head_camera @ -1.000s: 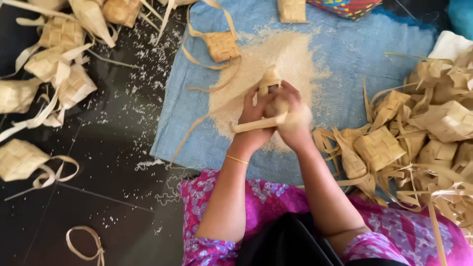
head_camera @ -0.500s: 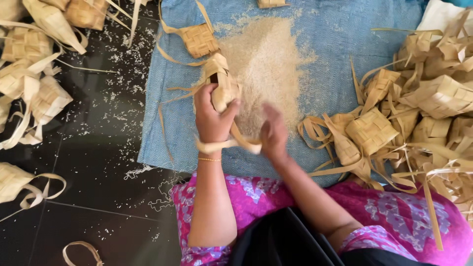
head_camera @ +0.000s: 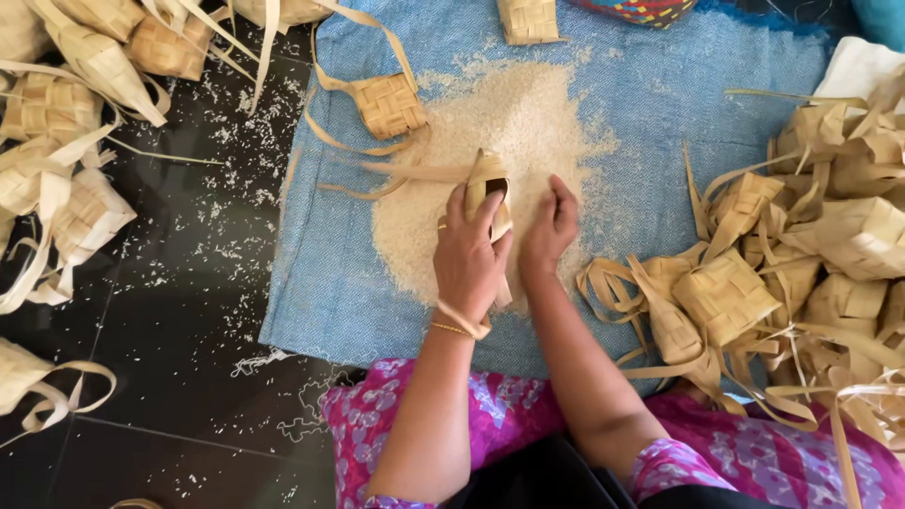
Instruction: The person fills small woven palm-leaf baskets with rice from a pile on a blue mat, then folds and ties the tops closed. They repeat this process for multiple baskets, placing the finished ones in a pile to the right.
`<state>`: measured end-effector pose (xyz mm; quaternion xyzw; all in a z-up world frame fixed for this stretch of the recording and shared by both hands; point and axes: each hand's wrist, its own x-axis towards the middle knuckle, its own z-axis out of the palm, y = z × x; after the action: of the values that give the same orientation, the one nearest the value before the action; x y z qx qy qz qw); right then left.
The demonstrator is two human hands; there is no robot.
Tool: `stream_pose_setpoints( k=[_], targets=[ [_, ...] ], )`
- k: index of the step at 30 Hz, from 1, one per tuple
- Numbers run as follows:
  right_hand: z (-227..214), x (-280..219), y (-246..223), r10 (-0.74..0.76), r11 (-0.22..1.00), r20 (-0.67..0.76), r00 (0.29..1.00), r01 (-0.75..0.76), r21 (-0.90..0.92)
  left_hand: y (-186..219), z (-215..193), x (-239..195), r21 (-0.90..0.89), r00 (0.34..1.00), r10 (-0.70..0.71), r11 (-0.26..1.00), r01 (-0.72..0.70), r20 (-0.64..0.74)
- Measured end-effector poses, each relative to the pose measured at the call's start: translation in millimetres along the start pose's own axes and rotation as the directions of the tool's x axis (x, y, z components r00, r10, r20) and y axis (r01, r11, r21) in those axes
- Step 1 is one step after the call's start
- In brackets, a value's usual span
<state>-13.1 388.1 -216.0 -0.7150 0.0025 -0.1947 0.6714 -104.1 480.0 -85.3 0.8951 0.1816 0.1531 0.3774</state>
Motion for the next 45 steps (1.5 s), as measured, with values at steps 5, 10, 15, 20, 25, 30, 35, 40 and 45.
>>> stream_pose_setpoints(
  k=[5,10,15,20,25,30,35,40,45],
  targets=[
    [22.6,9.3,-19.1,0.770,0.485,0.046,0.637,-0.631,0.606,-3.5,8.9,1.8,0.019,0.998,-0.053,0.998,0.053,0.021],
    [19.8,53.7,-55.9,0.690,0.289,0.391,0.609,-0.727,0.622,-2.7,8.0,2.8,0.042,0.996,-0.053,0.998,0.050,0.066],
    [30.8,67.2,-76.6,0.547,0.395,0.449,0.706,-0.691,0.605,-1.9,11.0,4.0,0.039,0.990,-0.070,0.997,0.065,0.125],
    [47.5,56.8,-110.4,0.397,0.657,0.335,0.855,-0.519,0.546,-10.4,20.1,6.1,0.056,0.977,-0.120,0.992,0.112,0.175],
    [52.7,42.1,-137.2,0.264,0.804,0.307,0.914,-0.384,0.453,-4.5,12.7,5.4,0.019,0.976,-0.117,0.993,0.116,0.183],
    [36.3,54.8,-100.7,0.023,0.954,0.343,0.939,-0.124,0.274,5.9,0.5,4.9,-0.001,0.973,-0.132,0.991,0.135,0.190],
    [-15.0,101.3,19.3,-0.076,0.770,0.367,0.927,0.288,-0.569,6.8,-4.7,3.9,-0.044,0.985,-0.113,0.992,0.119,0.128],
    [-23.6,102.0,71.7,0.049,0.609,0.328,0.943,0.232,-0.758,6.8,2.0,7.6,-0.053,0.992,-0.086,0.994,0.091,0.094],
    [11.9,75.7,52.0,0.142,0.754,0.331,0.933,0.115,-0.646,1.2,10.2,7.8,-0.026,0.996,-0.067,0.997,0.068,0.057]
  ],
)
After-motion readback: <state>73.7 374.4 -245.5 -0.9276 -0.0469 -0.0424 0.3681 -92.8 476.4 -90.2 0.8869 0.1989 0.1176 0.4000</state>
